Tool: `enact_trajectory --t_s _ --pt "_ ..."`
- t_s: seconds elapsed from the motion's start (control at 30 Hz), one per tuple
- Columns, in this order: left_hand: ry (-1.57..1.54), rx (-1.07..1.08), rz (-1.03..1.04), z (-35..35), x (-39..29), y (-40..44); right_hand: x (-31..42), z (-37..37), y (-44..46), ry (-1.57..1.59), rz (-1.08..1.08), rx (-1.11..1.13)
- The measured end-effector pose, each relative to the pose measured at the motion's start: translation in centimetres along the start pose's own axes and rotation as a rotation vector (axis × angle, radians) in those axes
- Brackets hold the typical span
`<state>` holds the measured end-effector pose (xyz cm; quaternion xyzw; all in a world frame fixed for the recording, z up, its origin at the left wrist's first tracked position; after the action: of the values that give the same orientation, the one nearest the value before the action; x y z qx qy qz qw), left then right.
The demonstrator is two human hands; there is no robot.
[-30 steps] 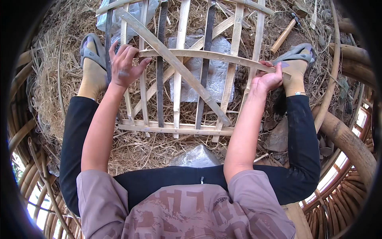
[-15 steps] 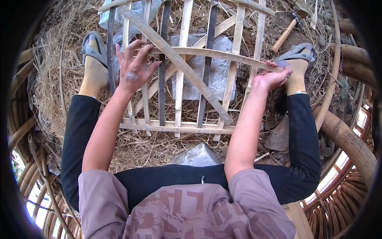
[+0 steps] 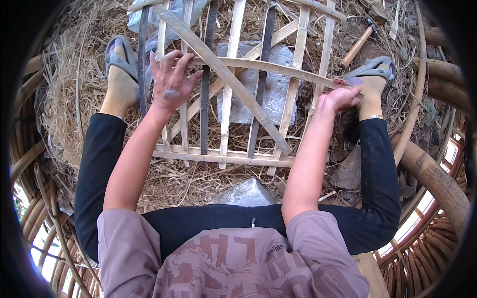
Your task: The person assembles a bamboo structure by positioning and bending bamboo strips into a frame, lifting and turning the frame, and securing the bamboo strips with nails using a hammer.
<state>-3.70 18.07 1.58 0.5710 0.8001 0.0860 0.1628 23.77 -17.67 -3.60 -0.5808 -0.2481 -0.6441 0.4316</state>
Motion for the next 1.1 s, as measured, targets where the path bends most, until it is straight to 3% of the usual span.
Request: enact_trajectory --t_s 0.2,0.3,0.33,0.43,0.53,0.63,0.67,0.87,0.97,1.1 --pt "-0.043 -0.080 -0.044 -2.2 1.3 0.3 -0.1 0.0 -0.6 0.040 0.069 -0.035" --pt "-0.174 -0.106 -0.033 -4.2 5.3 3.1 -0.1 -0.1 0.5 0.059 0.135 0.000" --pt "0.016 -0.046 0.082 -4.0 7.4 3.6 0.5 0.0 0.3 0.040 0.139 0.000" --pt "0.032 0.340 -0.053 -5.7 13.9 5.5 1.8 0.2 0.4 0.047 0.152 0.059" --pt "0.090 0.428 0.000 -9.1 16.4 5.4 1.8 -0.1 1.6 0.049 0.158 0.136" --pt "0.031 0.815 -0.298 -8.5 18.2 3.3 1.1 -1.2 3.0 -0.047 0.163 0.142" --pt "-0.009 0.893 -0.266 -7.1 18.9 2.1 0.9 -1.6 3.2 -0.058 0.186 0.151" --pt "-0.335 0.903 -0.445 -2.1 15.7 -0.8 0.7 -3.0 4.7 -0.147 0.174 0.164" --pt "-0.187 0.900 -0.363 -2.6 14.4 -0.3 1.3 -2.9 4.9 -0.216 0.141 0.111" --pt "-0.182 0.906 -0.428 -2.4 14.7 0.2 2.0 -3.6 5.9 -0.403 0.087 0.111"
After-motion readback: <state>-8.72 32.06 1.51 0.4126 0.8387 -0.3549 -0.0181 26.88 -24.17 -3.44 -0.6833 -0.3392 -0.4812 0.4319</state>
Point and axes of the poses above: each hand's wrist, its own y-axis towards the middle knuckle, its own z-axis out of the palm, x = y × z, the point moved 8 cm from there along y, towards the middle knuckle, and after that the axes turned 6 degrees about y, right-handed, at the moved point
